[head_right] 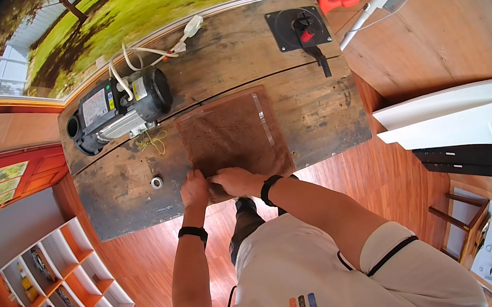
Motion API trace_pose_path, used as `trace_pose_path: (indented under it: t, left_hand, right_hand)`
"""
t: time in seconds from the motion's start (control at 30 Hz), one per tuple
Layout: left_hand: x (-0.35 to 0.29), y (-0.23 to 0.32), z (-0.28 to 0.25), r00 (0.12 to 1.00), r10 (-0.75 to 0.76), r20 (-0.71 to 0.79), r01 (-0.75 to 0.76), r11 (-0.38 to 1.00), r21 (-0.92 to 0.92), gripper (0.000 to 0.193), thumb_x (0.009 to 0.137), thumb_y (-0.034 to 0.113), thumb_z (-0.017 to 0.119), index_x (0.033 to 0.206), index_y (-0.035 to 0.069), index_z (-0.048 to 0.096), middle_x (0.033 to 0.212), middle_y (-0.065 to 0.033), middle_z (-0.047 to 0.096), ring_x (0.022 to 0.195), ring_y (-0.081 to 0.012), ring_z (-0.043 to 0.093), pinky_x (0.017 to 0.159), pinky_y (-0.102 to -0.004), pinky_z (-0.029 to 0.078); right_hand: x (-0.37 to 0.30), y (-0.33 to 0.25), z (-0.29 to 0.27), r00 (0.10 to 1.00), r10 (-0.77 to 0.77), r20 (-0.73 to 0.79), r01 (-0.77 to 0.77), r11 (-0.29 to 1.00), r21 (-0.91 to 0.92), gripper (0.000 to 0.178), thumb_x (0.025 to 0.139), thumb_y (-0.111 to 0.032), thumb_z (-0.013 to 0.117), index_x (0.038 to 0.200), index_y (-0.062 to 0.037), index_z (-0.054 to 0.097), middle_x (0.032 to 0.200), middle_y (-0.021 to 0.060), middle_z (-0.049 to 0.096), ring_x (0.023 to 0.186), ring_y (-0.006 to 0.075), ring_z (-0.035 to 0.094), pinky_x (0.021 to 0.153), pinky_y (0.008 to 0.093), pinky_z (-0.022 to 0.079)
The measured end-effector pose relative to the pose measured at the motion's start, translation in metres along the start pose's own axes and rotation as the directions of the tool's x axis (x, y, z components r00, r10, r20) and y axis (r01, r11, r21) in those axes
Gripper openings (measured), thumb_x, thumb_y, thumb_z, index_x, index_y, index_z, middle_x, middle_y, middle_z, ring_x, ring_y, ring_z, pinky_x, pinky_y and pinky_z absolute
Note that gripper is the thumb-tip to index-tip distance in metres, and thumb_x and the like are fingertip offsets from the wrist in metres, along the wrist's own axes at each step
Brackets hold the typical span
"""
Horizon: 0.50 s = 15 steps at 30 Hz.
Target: The recorder performs several steps to repair an electronic device, including soldering and cleaning components.
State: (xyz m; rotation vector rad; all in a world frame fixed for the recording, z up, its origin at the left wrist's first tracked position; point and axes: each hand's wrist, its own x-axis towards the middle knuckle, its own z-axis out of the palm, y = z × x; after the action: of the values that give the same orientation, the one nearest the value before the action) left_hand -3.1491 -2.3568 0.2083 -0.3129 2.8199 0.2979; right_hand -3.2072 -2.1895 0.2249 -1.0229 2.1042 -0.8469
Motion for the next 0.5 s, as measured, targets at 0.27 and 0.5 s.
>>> trace_pose_path:
  t: [0.27,0.5]
  left_hand:
    - [-0.002,-0.026,-0.013,0.982,0.025,-0.188,-0.098,0.916,-0.388,0.01,0.086,0.014,0.057,0.091,0.006,0.056,0.094,-0.0178,0.059,0.082,-0.0417,0.061,0.069,-0.0492,0.052]
    - [-0.021,-0.011,-0.016,0.992,0.065,-0.108,-0.092,0.961,-0.262,0.012,0.085,0.017,0.063,0.091,0.008,0.058,0.093,-0.0129,0.06,0.081,-0.0377,0.062,0.067,-0.0484,0.051]
  right_hand:
    - [-0.002,0.008,0.011,0.994,-0.029,-0.101,0.029,1.0,-0.006,0.042,0.084,-0.004,0.049,0.123,-0.011,0.062,0.091,0.0178,0.061,0.088,0.0371,0.061,0.079,0.0449,0.05]
    - [-0.001,-0.002,0.001,0.999,0.007,-0.047,-0.007,1.0,0.009,0.04,0.084,-0.005,0.049,0.121,-0.011,0.063,0.091,0.0178,0.061,0.087,0.0371,0.061,0.079,0.0453,0.05]
